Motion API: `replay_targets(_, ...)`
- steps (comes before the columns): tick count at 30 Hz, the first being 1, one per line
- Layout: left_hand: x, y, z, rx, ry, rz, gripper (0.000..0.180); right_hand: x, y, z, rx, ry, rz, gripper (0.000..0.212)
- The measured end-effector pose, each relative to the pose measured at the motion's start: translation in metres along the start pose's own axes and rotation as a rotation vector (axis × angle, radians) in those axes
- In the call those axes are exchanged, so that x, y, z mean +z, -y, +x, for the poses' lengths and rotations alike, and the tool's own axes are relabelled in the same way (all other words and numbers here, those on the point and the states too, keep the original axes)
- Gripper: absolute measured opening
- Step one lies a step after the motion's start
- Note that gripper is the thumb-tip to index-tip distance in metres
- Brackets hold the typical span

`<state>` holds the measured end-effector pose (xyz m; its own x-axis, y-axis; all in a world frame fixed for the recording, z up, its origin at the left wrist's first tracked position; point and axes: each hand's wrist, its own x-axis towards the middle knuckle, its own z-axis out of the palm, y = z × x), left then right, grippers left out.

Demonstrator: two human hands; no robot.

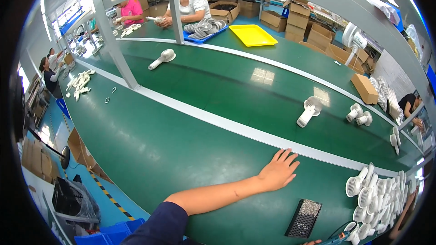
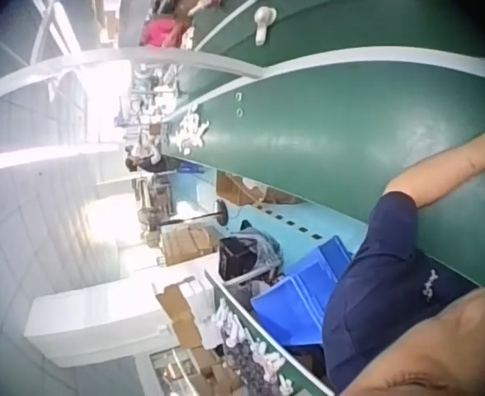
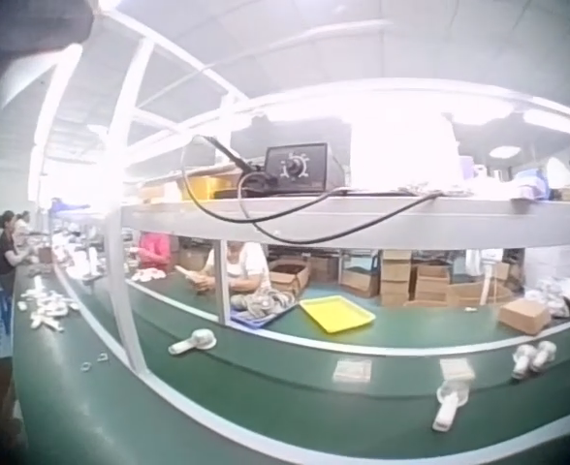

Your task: The person assembles handheld electric fans by securing the fan housing with screws using an electric screwdriver.

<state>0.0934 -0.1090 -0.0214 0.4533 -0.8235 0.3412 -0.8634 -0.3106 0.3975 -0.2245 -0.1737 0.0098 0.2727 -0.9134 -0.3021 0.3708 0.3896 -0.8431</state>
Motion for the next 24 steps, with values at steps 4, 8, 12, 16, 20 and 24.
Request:
replay_targets(4,0.0,0.017,0.003,0.037,0.047,-0.149,0.043,-0.004,0.0,0.007,-0.005,0.033,-0.013,0.067)
replay_targets(8,-0.066,0.118,0.021,-0.106,-0.153,-0.396,0.038,-0.002,0.003,0.009,-0.037,-0.013,-0.077,0.068)
replay_targets(12,-0.166,0.315,-0.018,-0.279,-0.624,0.352,0.038,0.005,-0.001,0.0,-0.047,-0.103,-0.123,0.069)
replay_targets(16,-0.27,0.433,-0.133,-1.044,-0.691,0.653,0.048,0.0,0.003,-0.004,-0.052,-0.137,-0.184,0.064)
replay_targets(20,-0.287,0.515,-0.194,-0.753,-0.598,0.688,0.045,-0.015,0.004,-0.012,-0.14,-0.01,-0.29,0.061)
replay_targets(24,-0.285,0.584,-0.21,-0.852,-0.363,0.678,0.044,-0.019,-0.008,-0.007,-0.02,-0.149,-0.031,0.044)
